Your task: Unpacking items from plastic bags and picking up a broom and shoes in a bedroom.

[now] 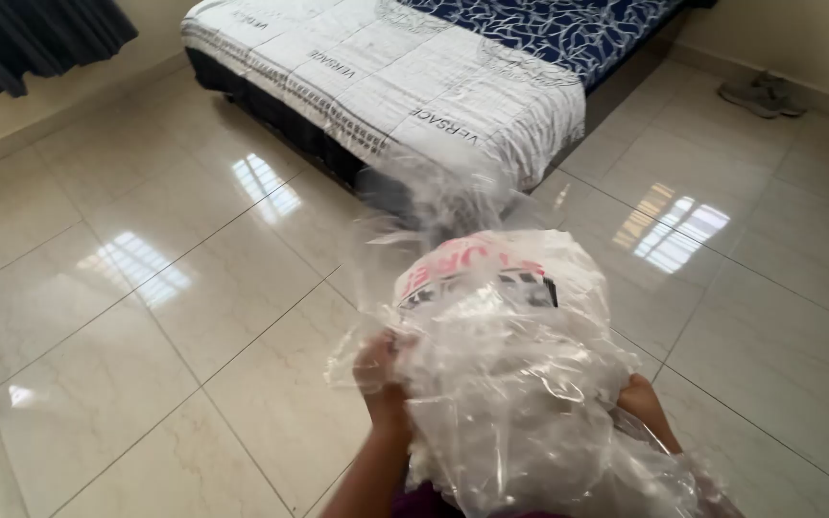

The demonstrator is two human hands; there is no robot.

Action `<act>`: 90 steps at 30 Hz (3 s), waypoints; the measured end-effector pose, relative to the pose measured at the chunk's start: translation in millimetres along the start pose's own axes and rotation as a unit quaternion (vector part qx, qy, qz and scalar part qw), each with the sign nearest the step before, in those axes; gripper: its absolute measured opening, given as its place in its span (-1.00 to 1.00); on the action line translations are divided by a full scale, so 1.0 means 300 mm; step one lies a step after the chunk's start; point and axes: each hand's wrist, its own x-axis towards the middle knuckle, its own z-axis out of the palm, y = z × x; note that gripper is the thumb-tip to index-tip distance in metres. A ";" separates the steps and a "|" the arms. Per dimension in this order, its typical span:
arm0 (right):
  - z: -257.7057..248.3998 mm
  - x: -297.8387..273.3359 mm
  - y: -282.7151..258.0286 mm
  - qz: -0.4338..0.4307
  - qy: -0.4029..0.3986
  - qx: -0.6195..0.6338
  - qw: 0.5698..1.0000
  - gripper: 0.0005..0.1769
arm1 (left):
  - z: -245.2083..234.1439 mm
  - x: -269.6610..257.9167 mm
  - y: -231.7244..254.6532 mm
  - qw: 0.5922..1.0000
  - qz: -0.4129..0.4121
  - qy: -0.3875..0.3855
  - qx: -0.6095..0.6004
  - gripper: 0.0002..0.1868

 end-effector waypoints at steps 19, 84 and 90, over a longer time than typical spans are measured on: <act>0.218 -0.289 0.032 -0.041 0.017 0.104 0.994 -0.29 | 0.763 -0.220 0.699 0.752 0.339 -0.158 0.543 -0.69; 0.502 -0.704 -1.160 -0.243 -0.246 -0.427 0.836 0.09 | 0.240 0.176 0.247 0.649 0.219 -0.306 0.661 -0.67; 0.547 -0.757 -1.211 -0.209 -0.236 -0.453 0.834 0.12 | 0.325 0.182 0.373 0.573 0.017 -0.320 0.755 -0.57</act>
